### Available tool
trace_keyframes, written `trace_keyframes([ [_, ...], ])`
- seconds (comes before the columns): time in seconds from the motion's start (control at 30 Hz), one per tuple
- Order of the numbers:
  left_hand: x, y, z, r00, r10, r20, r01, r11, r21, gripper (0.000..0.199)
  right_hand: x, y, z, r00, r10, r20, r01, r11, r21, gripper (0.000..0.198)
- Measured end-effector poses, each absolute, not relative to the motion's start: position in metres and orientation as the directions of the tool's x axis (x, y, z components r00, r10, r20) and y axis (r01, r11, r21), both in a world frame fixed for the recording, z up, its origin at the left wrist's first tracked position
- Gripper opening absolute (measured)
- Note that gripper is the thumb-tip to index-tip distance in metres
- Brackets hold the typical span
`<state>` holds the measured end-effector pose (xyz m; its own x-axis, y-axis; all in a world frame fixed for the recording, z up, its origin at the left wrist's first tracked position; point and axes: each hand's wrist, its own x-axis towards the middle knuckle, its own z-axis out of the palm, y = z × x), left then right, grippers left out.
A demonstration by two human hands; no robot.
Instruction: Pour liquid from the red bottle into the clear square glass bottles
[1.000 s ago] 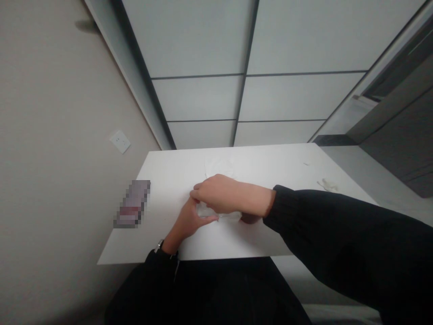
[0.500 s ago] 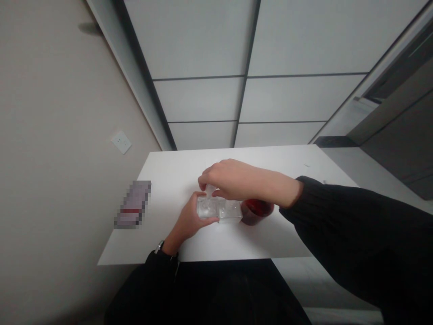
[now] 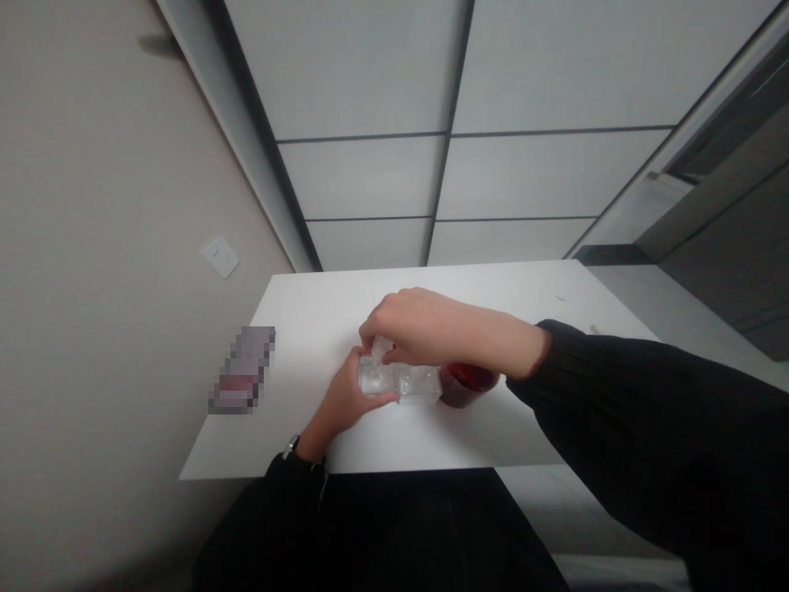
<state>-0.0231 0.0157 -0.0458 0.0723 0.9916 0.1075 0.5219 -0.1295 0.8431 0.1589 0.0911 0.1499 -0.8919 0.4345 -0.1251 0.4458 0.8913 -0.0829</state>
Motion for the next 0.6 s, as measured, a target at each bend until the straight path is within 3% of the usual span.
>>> trace_keyframes([
  [0.6, -0.019, 0.013, -0.035, 0.082, 0.994, 0.072, 0.508, -0.103, 0.855, 0.071, 0.17, 0.103, 0.145, -0.844, 0.519, -0.137, 0.537, 0.817, -0.211, 0.024],
])
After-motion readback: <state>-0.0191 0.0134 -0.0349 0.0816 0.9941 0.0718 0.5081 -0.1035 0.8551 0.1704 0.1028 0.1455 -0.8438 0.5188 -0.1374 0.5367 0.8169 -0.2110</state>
